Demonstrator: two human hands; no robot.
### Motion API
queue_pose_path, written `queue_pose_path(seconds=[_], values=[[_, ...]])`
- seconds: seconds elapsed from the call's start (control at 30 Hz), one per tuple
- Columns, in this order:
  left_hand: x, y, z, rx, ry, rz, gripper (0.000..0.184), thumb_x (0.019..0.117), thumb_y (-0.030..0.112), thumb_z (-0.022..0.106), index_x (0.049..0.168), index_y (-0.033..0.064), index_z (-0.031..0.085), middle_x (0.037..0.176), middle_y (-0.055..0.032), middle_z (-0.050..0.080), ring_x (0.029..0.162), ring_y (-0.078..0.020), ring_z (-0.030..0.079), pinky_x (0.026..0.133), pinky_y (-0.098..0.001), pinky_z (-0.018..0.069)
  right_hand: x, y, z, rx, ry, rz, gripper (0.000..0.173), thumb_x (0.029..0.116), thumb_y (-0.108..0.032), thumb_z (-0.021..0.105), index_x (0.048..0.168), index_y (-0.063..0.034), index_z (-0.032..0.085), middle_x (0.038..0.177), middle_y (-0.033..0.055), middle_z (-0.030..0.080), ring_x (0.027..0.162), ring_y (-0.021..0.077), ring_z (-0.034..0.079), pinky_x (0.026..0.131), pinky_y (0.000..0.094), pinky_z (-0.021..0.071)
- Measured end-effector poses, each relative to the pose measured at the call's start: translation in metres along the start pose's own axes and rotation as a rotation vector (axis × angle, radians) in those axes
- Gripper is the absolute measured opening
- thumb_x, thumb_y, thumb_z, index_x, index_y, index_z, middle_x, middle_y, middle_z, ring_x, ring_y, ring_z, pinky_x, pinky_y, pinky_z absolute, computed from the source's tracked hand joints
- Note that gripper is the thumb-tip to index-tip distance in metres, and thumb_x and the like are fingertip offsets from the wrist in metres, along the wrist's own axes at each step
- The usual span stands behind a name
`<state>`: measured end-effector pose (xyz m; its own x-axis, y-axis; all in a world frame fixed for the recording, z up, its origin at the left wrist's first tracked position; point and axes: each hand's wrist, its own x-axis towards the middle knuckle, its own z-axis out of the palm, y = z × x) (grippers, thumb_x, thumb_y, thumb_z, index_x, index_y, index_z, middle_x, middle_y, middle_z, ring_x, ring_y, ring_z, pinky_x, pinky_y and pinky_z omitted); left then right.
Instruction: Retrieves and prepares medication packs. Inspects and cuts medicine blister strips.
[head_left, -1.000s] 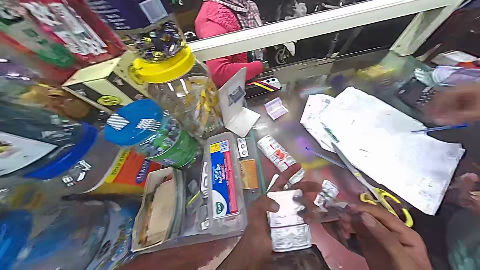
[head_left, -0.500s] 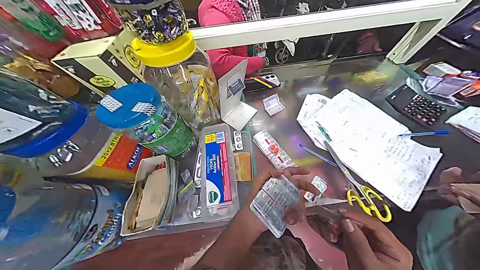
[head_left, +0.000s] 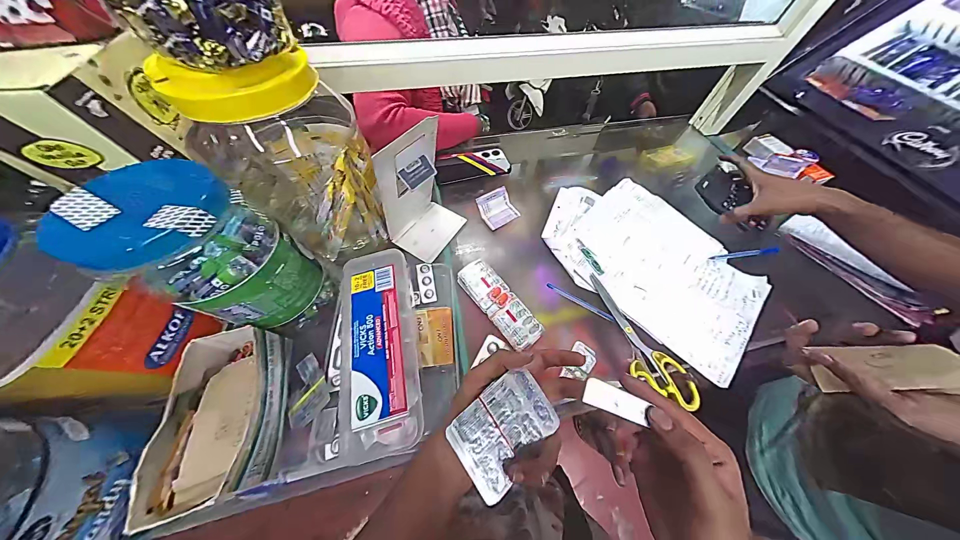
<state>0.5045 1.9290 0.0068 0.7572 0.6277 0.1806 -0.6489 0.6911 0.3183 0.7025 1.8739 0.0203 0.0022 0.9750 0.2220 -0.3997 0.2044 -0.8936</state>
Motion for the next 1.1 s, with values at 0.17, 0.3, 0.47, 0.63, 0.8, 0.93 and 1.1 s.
queue_pose_path(seconds=[0.17,0.3,0.47,0.63,0.8,0.93,1.1], values=[[-0.002,-0.002,-0.004,0.019,-0.029,-0.059,0.052,0.1025,0.035,0.035,0.146,0.0087,0.049,0.125,-0.017,0.067,0.052,-0.0089,0.06,0.041,-0.0206,0.0461,0.001,0.001,-0.002,-0.014,0.011,-0.026,0.034,0.1069,-0.026,0.051,0.127,-0.0105,0.073,0.092,0.0051,0.078,0.07,0.0051,0.07,0.061,0.0195,0.0578],[-0.004,-0.002,-0.004,0.025,-0.02,-0.055,0.054,0.1028,0.036,0.035,0.148,0.0091,0.049,0.125,-0.0178,0.067,0.051,-0.0083,0.059,0.043,-0.0209,0.047,0.002,0.004,-0.002,-0.03,0.019,-0.045,0.034,0.1068,-0.027,0.051,0.126,-0.0101,0.073,0.092,0.0049,0.078,0.071,0.0053,0.071,0.062,0.0199,0.0586],[-0.004,-0.001,0.012,0.17,0.123,-0.018,0.05,0.1022,0.035,0.031,0.14,0.0098,0.052,0.106,-0.01,0.075,0.049,-0.0058,0.059,0.039,-0.0189,0.0434,0.002,0.008,-0.002,-0.044,0.03,-0.058,0.034,0.1067,-0.027,0.051,0.126,-0.0091,0.073,0.094,0.0044,0.078,0.071,0.004,0.07,0.063,0.0192,0.0586],[-0.008,-0.001,0.0,0.11,0.038,-0.039,0.052,0.1034,0.038,0.036,0.144,0.0107,0.051,0.124,-0.015,0.069,0.059,-0.0112,0.065,0.045,-0.0225,0.0502,0.002,0.01,-0.001,-0.076,0.012,-0.087,0.035,0.1084,-0.024,0.048,0.127,-0.0076,0.072,0.093,0.0055,0.078,0.072,0.0049,0.071,0.064,0.0194,0.0589],[-0.007,-0.004,0.009,0.102,0.102,-0.005,0.049,0.1,0.037,0.041,0.137,0.0104,0.06,0.119,-0.013,0.071,0.056,-0.0092,0.065,0.043,-0.0214,0.0496,0.001,0.011,-0.001,-0.081,0.013,-0.078,0.034,0.1084,-0.023,0.048,0.127,-0.009,0.072,0.093,0.0036,0.078,0.072,0.0045,0.071,0.065,0.0202,0.0597],[-0.005,-0.005,0.005,0.138,0.082,-0.041,0.049,0.1008,0.037,0.036,0.137,0.0135,0.06,0.127,-0.0128,0.07,0.055,-0.0071,0.062,0.04,-0.0189,0.0436,0.0,0.01,-0.006,-0.08,0.025,-0.09,0.033,0.1082,-0.018,0.047,0.128,-0.0065,0.071,0.094,0.0049,0.077,0.072,0.0044,0.07,0.064,0.0213,0.0599],[-0.007,-0.007,-0.005,0.019,0.01,-0.07,0.049,0.1017,0.038,0.042,0.14,0.0117,0.059,0.134,-0.0164,0.064,0.058,-0.0087,0.062,0.043,-0.0203,0.0463,-0.001,0.01,-0.007,-0.05,-0.008,-0.088,0.034,0.1091,-0.015,0.045,0.129,-0.0041,0.07,0.095,0.0067,0.077,0.073,0.0051,0.07,0.066,0.0216,0.0595]])
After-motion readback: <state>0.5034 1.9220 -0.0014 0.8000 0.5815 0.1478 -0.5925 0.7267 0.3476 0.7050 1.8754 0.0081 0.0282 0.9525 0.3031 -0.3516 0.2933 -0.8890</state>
